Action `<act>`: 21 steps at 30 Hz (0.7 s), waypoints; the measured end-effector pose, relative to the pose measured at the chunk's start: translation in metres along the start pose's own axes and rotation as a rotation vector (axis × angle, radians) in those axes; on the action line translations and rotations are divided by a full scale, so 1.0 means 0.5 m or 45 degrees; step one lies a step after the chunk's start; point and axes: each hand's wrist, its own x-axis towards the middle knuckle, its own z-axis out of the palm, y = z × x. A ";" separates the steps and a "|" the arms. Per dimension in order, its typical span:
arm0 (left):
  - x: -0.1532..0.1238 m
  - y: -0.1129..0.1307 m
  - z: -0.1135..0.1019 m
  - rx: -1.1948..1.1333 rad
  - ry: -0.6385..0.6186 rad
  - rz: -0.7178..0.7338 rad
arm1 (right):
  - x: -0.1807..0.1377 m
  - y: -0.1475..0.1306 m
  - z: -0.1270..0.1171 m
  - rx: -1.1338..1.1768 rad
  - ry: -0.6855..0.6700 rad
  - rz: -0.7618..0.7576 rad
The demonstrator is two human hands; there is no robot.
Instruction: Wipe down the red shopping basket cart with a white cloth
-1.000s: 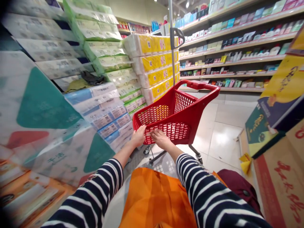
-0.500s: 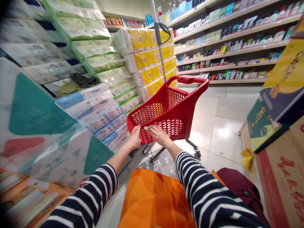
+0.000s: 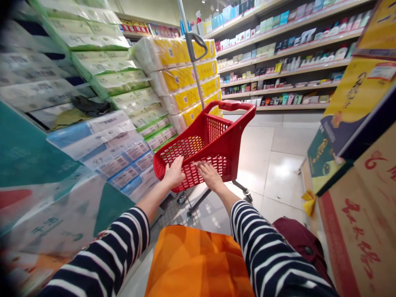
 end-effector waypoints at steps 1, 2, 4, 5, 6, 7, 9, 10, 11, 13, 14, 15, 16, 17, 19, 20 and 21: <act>0.004 0.010 0.004 -0.005 -0.032 0.009 | -0.019 0.002 0.009 -0.013 -0.085 -0.021; 0.005 0.018 0.009 -0.006 -0.055 0.007 | -0.037 0.005 0.016 -0.026 -0.154 -0.035; 0.004 0.027 0.020 0.002 -0.057 -0.013 | -0.059 0.019 0.017 -0.049 -0.195 -0.026; 0.002 0.029 0.025 0.009 -0.045 -0.021 | -0.059 0.028 0.011 -0.055 -0.161 -0.006; 0.001 0.031 0.028 0.015 -0.031 -0.028 | -0.052 0.038 0.001 -0.059 -0.096 0.025; 0.002 0.033 0.030 0.020 -0.017 -0.033 | -0.038 0.047 -0.010 -0.060 -0.013 0.063; 0.006 0.038 0.029 0.029 0.011 -0.036 | -0.003 0.061 -0.029 -0.053 0.156 0.140; 0.010 0.042 0.027 0.032 0.027 -0.030 | 0.014 0.065 -0.034 -0.047 0.216 0.166; 0.014 0.047 0.026 0.037 0.042 -0.018 | 0.026 0.067 -0.035 -0.042 0.249 0.178; 0.022 0.056 0.023 0.048 0.051 0.015 | 0.031 0.064 -0.026 -0.044 0.231 0.178; 0.025 0.059 0.023 0.054 0.044 0.027 | 0.023 0.060 -0.017 -0.053 0.192 0.171; 0.027 0.062 0.024 0.061 0.035 0.032 | 0.010 0.057 -0.008 -0.064 0.135 0.155; 0.028 0.063 0.026 0.070 0.028 0.033 | -0.007 0.054 0.002 -0.073 0.065 0.128; 0.028 0.064 0.029 0.078 0.028 0.030 | -0.026 0.054 0.010 -0.081 -0.009 0.098; 0.025 0.063 0.035 0.092 0.038 0.021 | -0.058 0.062 0.015 -0.094 -0.128 0.052; 0.024 0.062 0.038 0.097 0.041 0.017 | -0.067 0.071 0.010 -0.098 -0.152 0.051; 0.022 0.063 0.040 0.100 0.044 0.013 | -0.070 0.083 0.000 -0.106 -0.137 0.076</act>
